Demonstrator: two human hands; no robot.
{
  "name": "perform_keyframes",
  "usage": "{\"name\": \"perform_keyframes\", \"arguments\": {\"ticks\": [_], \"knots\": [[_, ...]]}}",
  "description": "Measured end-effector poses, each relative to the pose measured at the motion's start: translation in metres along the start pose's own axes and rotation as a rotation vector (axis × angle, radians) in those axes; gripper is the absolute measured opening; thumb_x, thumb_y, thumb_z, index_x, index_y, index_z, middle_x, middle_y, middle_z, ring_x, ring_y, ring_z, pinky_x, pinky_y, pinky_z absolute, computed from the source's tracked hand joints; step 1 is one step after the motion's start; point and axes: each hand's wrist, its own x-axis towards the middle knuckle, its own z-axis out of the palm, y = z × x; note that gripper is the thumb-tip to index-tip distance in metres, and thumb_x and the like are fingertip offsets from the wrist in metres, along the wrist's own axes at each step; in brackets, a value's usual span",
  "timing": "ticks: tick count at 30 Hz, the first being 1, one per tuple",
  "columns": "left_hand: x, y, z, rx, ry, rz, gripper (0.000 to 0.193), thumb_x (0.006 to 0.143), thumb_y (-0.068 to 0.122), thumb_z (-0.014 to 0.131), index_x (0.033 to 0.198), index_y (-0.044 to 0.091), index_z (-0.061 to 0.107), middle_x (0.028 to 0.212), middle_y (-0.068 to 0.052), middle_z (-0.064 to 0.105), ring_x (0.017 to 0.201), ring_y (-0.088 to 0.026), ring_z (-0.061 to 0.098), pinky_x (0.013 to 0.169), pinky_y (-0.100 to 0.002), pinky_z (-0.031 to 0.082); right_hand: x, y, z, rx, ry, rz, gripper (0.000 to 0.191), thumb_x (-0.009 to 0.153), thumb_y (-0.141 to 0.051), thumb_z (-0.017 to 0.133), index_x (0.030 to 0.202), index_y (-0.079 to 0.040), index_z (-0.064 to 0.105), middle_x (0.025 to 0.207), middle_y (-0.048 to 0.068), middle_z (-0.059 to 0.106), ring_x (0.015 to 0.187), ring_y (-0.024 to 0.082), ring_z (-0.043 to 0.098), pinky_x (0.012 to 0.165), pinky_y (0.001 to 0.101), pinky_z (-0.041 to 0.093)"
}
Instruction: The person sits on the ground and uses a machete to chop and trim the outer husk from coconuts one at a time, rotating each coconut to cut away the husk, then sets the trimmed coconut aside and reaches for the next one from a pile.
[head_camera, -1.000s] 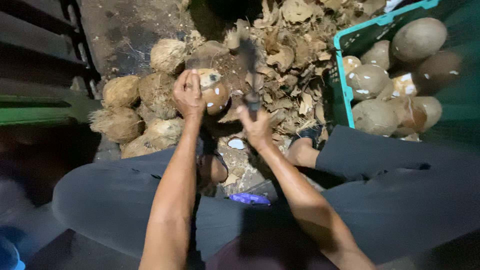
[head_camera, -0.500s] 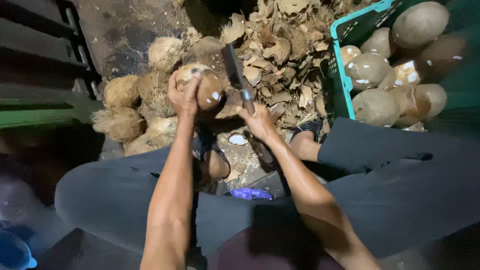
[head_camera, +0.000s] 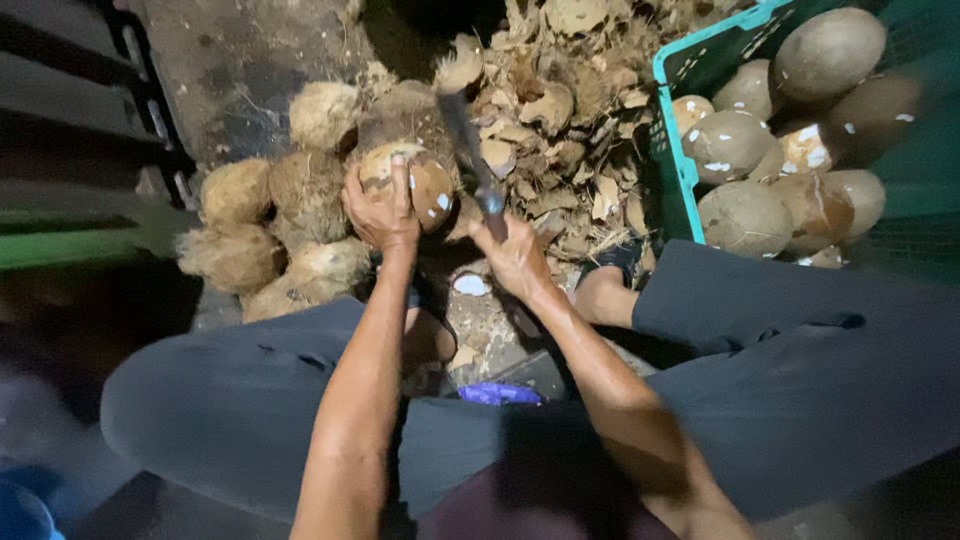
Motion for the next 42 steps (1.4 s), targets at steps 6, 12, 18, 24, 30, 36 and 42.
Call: {"name": "perform_keyframes", "arguments": {"ticks": [6, 12, 18, 24, 30, 36, 42], "knots": [[0.000, -0.001, -0.003, -0.009, -0.001, 0.032, 0.074, 0.081, 0.060, 0.079, 0.128, 0.005, 0.066, 0.120, -0.020, 0.066, 0.113, -0.037, 0.062, 0.099, -0.047, 0.049, 0.006, 0.026, 0.011, 0.291, 0.022, 0.039, 0.038, 0.099, -0.036, 0.059, 0.074, -0.010, 0.051, 0.060, -0.001, 0.046, 0.046, 0.015, 0.042, 0.038, 0.0361, 0.037], [0.002, -0.002, -0.004, -0.094, -0.005, 0.204, 0.074, 0.087, 0.056, 0.080, 0.134, 0.001, 0.061, 0.130, -0.022, 0.062, 0.119, -0.039, 0.059, 0.100, -0.048, 0.046, 0.011, 0.039, 0.015, -0.122, -0.071, -0.029, 0.037, 0.094, -0.039, 0.073, 0.075, -0.009, 0.061, 0.061, 0.001, 0.056, 0.057, 0.016, 0.055, 0.051, 0.0355, 0.044], [-0.003, -0.003, 0.001, -0.004, 0.034, 0.025, 0.069, 0.079, 0.056, 0.083, 0.125, 0.007, 0.067, 0.118, -0.017, 0.069, 0.112, -0.036, 0.064, 0.098, -0.046, 0.050, 0.002, 0.023, 0.002, 0.133, 0.080, 0.006, 0.046, 0.099, -0.043, 0.065, 0.075, -0.005, 0.058, 0.064, 0.006, 0.055, 0.056, 0.017, 0.053, 0.053, 0.0375, 0.045], [0.006, 0.005, -0.002, -0.093, -0.081, -0.066, 0.071, 0.079, 0.058, 0.078, 0.128, 0.007, 0.066, 0.116, -0.017, 0.068, 0.108, -0.035, 0.066, 0.096, -0.045, 0.052, 0.007, 0.034, 0.026, -0.049, -0.156, 0.285, 0.036, 0.087, -0.038, 0.074, 0.081, -0.004, 0.064, 0.061, 0.006, 0.059, 0.057, 0.020, 0.058, 0.053, 0.0388, 0.047], [0.001, 0.000, 0.000, -0.055, 0.054, 0.047, 0.075, 0.084, 0.061, 0.078, 0.131, 0.004, 0.064, 0.129, -0.019, 0.065, 0.119, -0.037, 0.062, 0.103, -0.047, 0.048, 0.001, 0.021, 0.006, 0.089, -0.026, -0.006, 0.039, 0.097, -0.038, 0.070, 0.086, -0.001, 0.063, 0.067, 0.007, 0.057, 0.064, 0.019, 0.054, 0.059, 0.0375, 0.047], [-0.009, 0.008, 0.008, 0.069, 0.051, -0.046, 0.077, 0.078, 0.062, 0.078, 0.129, 0.007, 0.066, 0.125, -0.019, 0.066, 0.119, -0.039, 0.061, 0.103, -0.047, 0.046, -0.005, 0.000, 0.015, 0.003, 0.107, 0.204, 0.036, 0.090, -0.038, 0.069, 0.094, -0.003, 0.062, 0.062, 0.005, 0.060, 0.053, 0.018, 0.056, 0.050, 0.0378, 0.046], [0.004, 0.006, 0.002, 0.020, 0.003, 0.244, 0.075, 0.087, 0.055, 0.082, 0.137, 0.003, 0.061, 0.138, -0.021, 0.063, 0.128, -0.036, 0.057, 0.110, -0.049, 0.046, 0.007, 0.043, 0.007, -0.097, -0.167, 0.277, 0.043, 0.094, -0.039, 0.071, 0.080, 0.000, 0.061, 0.063, 0.013, 0.060, 0.062, 0.028, 0.055, 0.062, 0.0442, 0.046]]}}
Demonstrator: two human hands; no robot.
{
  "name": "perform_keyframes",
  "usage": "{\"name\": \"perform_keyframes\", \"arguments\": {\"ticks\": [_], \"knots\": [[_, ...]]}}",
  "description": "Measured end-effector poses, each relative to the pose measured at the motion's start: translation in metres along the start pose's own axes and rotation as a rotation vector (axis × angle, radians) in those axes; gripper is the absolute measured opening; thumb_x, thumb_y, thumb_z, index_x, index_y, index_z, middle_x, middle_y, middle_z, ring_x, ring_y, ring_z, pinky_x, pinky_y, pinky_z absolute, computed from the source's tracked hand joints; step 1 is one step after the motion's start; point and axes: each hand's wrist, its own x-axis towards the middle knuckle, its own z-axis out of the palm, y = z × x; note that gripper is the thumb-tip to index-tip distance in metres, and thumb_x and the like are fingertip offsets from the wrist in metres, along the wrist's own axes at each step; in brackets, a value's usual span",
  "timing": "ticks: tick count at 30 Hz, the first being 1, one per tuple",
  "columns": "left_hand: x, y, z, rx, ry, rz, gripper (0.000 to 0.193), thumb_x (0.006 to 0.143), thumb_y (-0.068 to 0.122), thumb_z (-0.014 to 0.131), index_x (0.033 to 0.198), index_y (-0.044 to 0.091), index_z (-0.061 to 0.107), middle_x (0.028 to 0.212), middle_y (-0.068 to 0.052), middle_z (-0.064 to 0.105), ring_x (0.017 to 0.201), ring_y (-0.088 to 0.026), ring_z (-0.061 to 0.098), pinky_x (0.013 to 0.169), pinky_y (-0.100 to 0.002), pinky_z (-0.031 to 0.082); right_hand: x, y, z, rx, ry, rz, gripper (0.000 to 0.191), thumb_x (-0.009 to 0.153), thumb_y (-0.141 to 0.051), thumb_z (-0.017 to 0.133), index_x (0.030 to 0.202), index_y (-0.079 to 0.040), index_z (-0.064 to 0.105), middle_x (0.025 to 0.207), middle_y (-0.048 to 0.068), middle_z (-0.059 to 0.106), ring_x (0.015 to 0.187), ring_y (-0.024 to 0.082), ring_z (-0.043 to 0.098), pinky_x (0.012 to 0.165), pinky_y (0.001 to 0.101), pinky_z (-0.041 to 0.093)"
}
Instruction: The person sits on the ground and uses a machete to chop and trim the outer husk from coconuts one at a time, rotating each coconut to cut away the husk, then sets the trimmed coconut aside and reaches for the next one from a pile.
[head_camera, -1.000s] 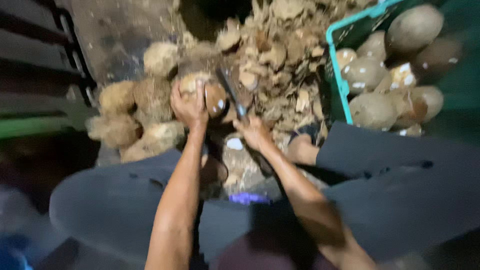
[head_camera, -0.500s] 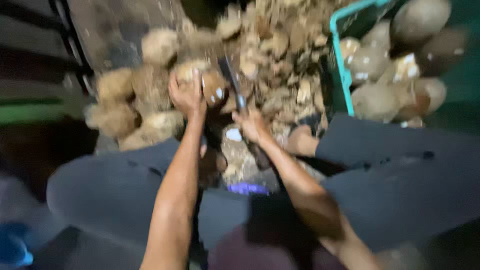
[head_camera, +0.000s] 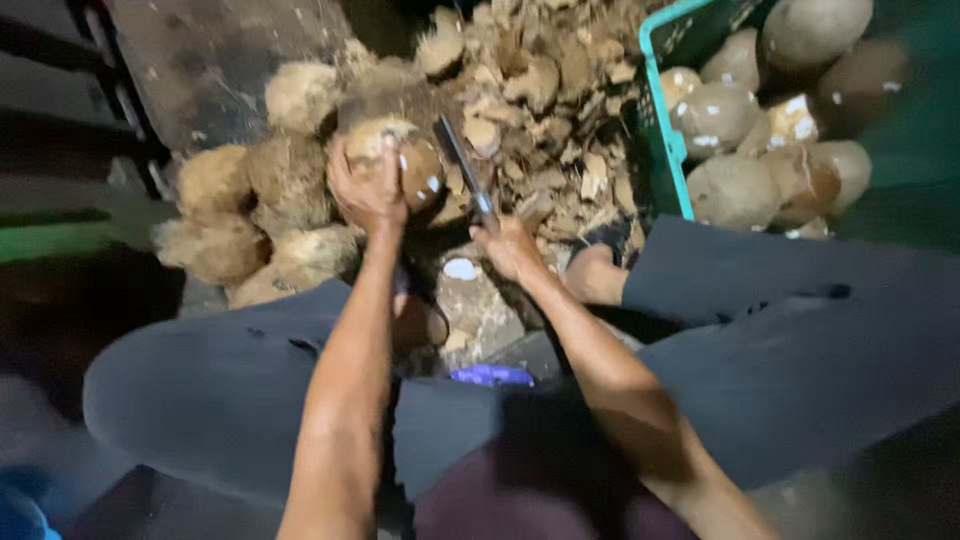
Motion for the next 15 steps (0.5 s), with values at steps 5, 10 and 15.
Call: {"name": "perform_keyframes", "arguments": {"ticks": [5, 10, 15], "knots": [[0.014, -0.016, -0.012, -0.303, -0.128, -0.263, 0.083, 0.083, 0.059, 0.077, 0.142, 0.003, 0.058, 0.139, -0.018, 0.066, 0.127, -0.030, 0.064, 0.112, -0.044, 0.051, 0.007, 0.000, -0.011, 0.051, 0.049, -0.073, 0.040, 0.092, -0.039, 0.072, 0.079, -0.003, 0.060, 0.064, 0.012, 0.059, 0.062, 0.024, 0.057, 0.062, 0.0439, 0.048], [0.005, -0.009, -0.002, -0.149, 0.021, -0.392, 0.110, 0.080, 0.064, 0.085, 0.151, 0.000, 0.031, 0.151, -0.023, 0.038, 0.135, -0.038, 0.045, 0.107, -0.058, 0.036, 0.005, -0.012, -0.026, -0.029, 0.119, -0.104, 0.045, 0.093, -0.040, 0.072, 0.078, -0.001, 0.056, 0.063, 0.012, 0.053, 0.060, 0.024, 0.053, 0.058, 0.0430, 0.045], [0.011, -0.016, -0.009, -0.350, -0.169, -0.391, 0.101, 0.069, 0.069, 0.082, 0.137, 0.006, 0.042, 0.135, -0.020, 0.051, 0.124, -0.033, 0.057, 0.102, -0.056, 0.047, -0.003, -0.022, -0.027, 0.070, 0.132, -0.229, 0.040, 0.093, -0.041, 0.069, 0.075, -0.007, 0.061, 0.060, 0.004, 0.055, 0.057, 0.019, 0.055, 0.055, 0.0389, 0.045]]}}
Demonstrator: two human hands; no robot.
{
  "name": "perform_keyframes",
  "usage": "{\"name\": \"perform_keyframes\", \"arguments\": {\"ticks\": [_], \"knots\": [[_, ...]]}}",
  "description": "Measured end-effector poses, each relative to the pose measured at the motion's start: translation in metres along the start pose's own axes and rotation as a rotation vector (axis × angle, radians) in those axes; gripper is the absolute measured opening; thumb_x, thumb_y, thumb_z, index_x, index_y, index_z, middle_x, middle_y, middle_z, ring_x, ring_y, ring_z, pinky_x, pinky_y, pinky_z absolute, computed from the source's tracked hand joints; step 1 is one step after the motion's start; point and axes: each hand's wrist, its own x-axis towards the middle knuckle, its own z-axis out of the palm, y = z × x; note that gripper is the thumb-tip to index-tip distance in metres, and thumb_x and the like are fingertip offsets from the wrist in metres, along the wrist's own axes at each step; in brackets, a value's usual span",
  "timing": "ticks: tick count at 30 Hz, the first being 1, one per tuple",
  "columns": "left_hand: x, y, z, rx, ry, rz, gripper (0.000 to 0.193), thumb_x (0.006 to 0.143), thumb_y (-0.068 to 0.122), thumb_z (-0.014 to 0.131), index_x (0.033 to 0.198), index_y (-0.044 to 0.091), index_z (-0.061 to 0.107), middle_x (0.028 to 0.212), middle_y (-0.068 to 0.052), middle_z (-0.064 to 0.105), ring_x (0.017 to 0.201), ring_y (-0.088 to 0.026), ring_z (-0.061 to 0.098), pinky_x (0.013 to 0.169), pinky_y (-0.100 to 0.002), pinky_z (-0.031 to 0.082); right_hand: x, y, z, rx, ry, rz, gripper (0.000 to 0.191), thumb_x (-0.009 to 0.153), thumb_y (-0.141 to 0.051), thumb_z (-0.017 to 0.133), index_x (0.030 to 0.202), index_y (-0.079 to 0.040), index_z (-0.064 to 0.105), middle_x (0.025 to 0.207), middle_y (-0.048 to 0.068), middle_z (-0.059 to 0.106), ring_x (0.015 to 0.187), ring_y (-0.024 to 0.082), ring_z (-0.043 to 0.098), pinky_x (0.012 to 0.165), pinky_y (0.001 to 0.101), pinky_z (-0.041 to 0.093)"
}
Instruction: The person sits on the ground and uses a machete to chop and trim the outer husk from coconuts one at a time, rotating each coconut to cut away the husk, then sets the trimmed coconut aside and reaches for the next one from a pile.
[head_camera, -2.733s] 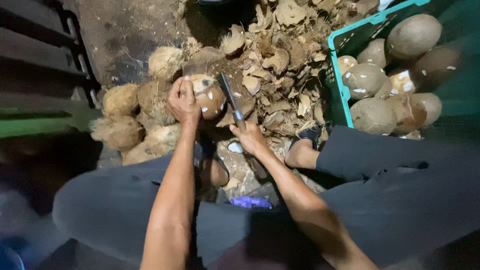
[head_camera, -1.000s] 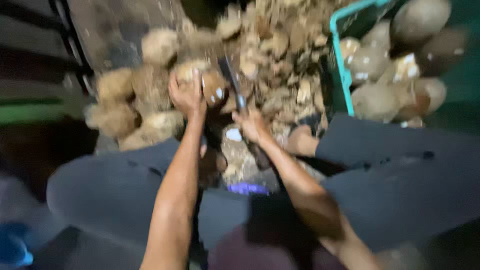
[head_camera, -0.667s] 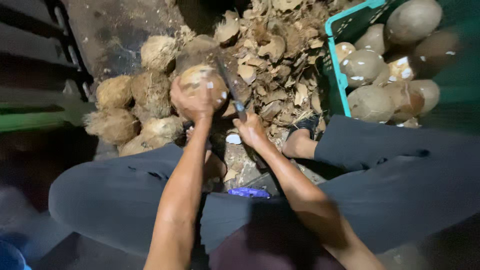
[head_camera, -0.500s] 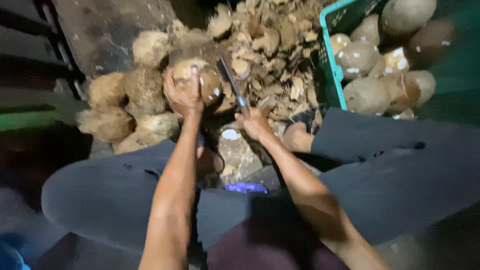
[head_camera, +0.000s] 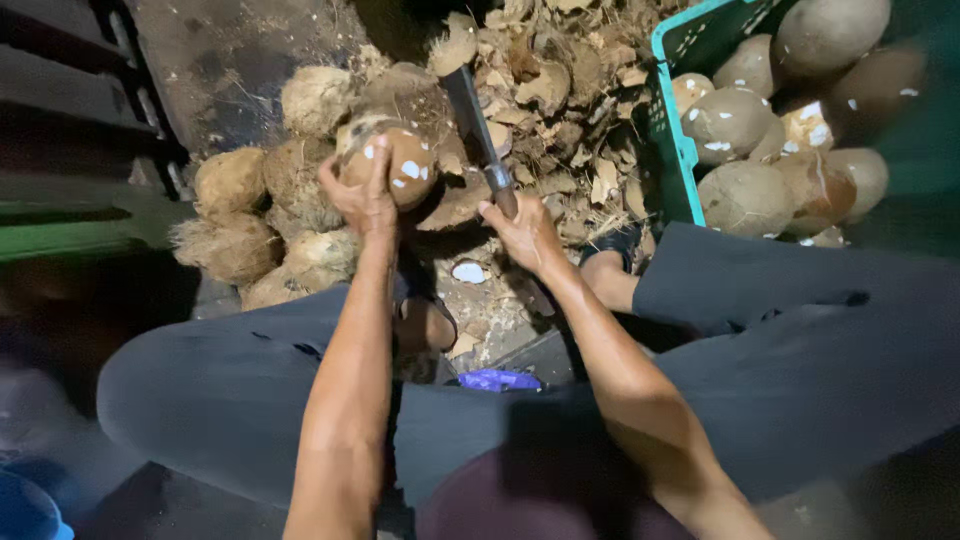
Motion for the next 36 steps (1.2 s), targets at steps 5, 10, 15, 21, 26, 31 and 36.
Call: {"name": "perform_keyframes", "arguments": {"ticks": [5, 10, 15, 21, 26, 31, 36], "knots": [[0.009, -0.001, -0.005, 0.108, 0.111, -0.126, 0.099, 0.077, 0.068, 0.073, 0.147, 0.003, 0.044, 0.136, -0.022, 0.059, 0.120, -0.036, 0.062, 0.106, -0.058, 0.045, -0.006, -0.008, 0.017, -0.014, -0.040, 0.027, 0.050, 0.101, -0.046, 0.064, 0.076, -0.003, 0.054, 0.064, 0.004, 0.046, 0.056, 0.021, 0.046, 0.052, 0.0415, 0.041], [-0.001, 0.004, 0.007, 0.242, 0.147, 0.106, 0.100, 0.083, 0.067, 0.078, 0.148, -0.002, 0.046, 0.144, -0.026, 0.054, 0.131, -0.042, 0.054, 0.109, -0.054, 0.042, -0.013, -0.016, 0.022, -0.004, -0.076, 0.088, 0.046, 0.096, -0.048, 0.062, 0.078, -0.006, 0.057, 0.060, 0.001, 0.049, 0.053, 0.018, 0.048, 0.050, 0.0399, 0.042], [-0.013, 0.008, 0.011, 0.326, 0.186, 0.090, 0.086, 0.077, 0.065, 0.075, 0.140, 0.009, 0.058, 0.132, -0.022, 0.062, 0.123, -0.039, 0.060, 0.103, -0.052, 0.046, -0.018, -0.032, 0.015, 0.060, 0.009, -0.003, 0.045, 0.097, -0.046, 0.064, 0.078, -0.007, 0.058, 0.060, 0.001, 0.048, 0.054, 0.016, 0.048, 0.052, 0.0368, 0.043], [-0.021, 0.004, 0.022, 0.260, 0.186, 0.254, 0.085, 0.079, 0.063, 0.079, 0.140, 0.008, 0.055, 0.128, -0.020, 0.063, 0.119, -0.037, 0.059, 0.105, -0.054, 0.046, -0.003, -0.015, 0.022, 0.032, -0.046, 0.158, 0.039, 0.097, -0.040, 0.065, 0.080, -0.006, 0.061, 0.067, 0.006, 0.054, 0.059, 0.018, 0.051, 0.053, 0.0401, 0.044], [-0.011, 0.005, 0.010, 0.435, 0.089, 0.323, 0.086, 0.073, 0.059, 0.084, 0.136, 0.008, 0.057, 0.124, -0.021, 0.060, 0.118, -0.038, 0.056, 0.096, -0.052, 0.046, 0.004, 0.020, 0.021, -0.101, -0.126, 0.148, 0.040, 0.092, -0.041, 0.070, 0.079, -0.005, 0.059, 0.067, 0.009, 0.061, 0.061, 0.020, 0.058, 0.060, 0.0417, 0.048], [0.001, -0.001, -0.011, 0.325, -0.002, 0.345, 0.081, 0.077, 0.055, 0.086, 0.137, 0.008, 0.060, 0.128, -0.019, 0.063, 0.119, -0.037, 0.059, 0.104, -0.051, 0.047, 0.001, 0.011, 0.017, -0.087, -0.113, 0.071, 0.043, 0.091, -0.048, 0.070, 0.073, -0.011, 0.056, 0.065, 0.004, 0.055, 0.062, 0.019, 0.056, 0.062, 0.0433, 0.047], [0.001, -0.006, -0.015, 0.255, -0.040, 0.381, 0.074, 0.078, 0.051, 0.087, 0.132, 0.007, 0.062, 0.128, -0.019, 0.063, 0.122, -0.038, 0.059, 0.107, -0.049, 0.045, -0.004, -0.004, 0.022, 0.207, -0.022, 0.042, 0.041, 0.094, -0.049, 0.061, 0.072, -0.017, 0.051, 0.064, -0.003, 0.047, 0.053, 0.018, 0.047, 0.049, 0.0420, 0.046]]}}
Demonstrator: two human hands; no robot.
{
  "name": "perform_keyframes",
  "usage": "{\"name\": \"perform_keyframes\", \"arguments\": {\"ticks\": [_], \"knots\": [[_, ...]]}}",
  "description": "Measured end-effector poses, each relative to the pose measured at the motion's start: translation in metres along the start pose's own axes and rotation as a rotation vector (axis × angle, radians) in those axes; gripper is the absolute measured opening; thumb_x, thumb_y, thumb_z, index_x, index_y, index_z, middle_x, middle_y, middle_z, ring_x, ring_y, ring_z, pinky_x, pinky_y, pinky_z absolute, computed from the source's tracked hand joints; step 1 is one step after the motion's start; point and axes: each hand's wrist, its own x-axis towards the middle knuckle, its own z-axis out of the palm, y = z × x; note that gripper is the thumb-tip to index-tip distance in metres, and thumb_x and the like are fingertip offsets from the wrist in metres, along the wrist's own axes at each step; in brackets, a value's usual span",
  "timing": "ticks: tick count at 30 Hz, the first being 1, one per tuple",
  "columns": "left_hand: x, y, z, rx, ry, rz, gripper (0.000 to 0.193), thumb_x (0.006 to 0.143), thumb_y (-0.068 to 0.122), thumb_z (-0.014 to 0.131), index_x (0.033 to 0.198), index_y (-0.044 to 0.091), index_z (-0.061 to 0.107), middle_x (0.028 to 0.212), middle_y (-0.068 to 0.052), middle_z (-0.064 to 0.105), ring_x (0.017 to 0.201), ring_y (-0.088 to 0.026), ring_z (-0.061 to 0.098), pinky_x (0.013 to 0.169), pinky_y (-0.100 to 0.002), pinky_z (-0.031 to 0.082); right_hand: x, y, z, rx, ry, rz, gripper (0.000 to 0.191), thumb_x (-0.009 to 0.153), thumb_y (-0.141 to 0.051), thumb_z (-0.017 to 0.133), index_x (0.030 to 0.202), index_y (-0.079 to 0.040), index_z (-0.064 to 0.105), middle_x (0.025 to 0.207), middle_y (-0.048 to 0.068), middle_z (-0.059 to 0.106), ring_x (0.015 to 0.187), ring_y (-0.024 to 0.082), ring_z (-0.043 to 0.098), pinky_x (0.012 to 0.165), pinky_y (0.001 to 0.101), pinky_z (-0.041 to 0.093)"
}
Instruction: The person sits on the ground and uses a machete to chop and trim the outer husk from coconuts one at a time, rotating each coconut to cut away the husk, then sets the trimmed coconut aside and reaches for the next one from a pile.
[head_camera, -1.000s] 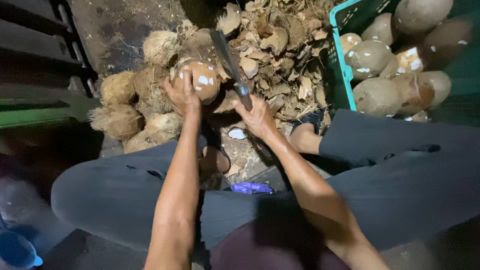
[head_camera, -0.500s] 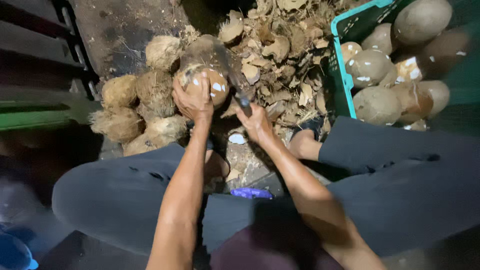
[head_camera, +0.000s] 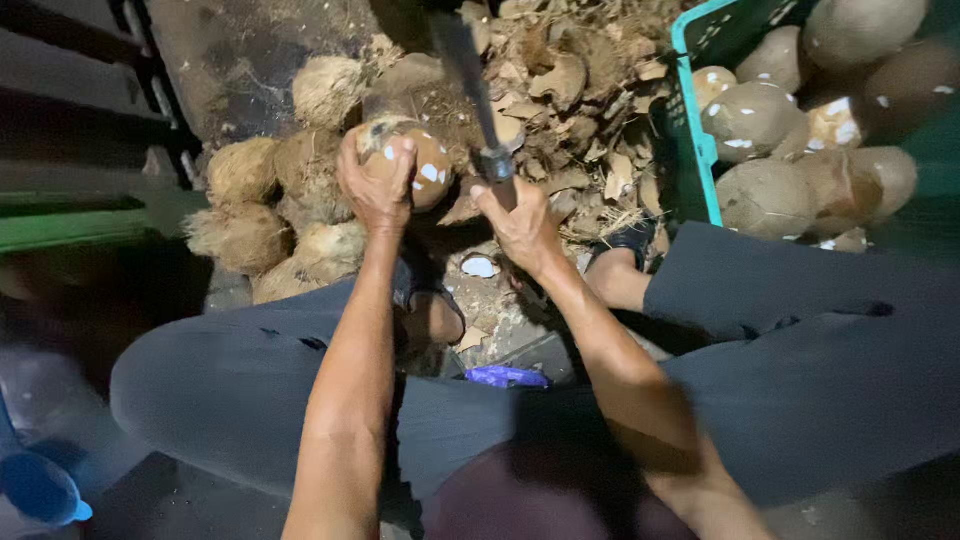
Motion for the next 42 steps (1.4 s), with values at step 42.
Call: {"name": "perform_keyframes", "arguments": {"ticks": [42], "knots": [[0.011, 0.007, -0.005, -0.122, 0.093, -0.292, 0.103, 0.076, 0.067, 0.082, 0.144, -0.001, 0.046, 0.134, -0.020, 0.057, 0.128, -0.038, 0.056, 0.109, -0.046, 0.042, 0.015, 0.020, -0.005, -0.366, -0.042, 0.157, 0.035, 0.092, -0.036, 0.069, 0.081, -0.004, 0.060, 0.067, 0.012, 0.063, 0.063, 0.027, 0.062, 0.063, 0.0454, 0.050]]}}
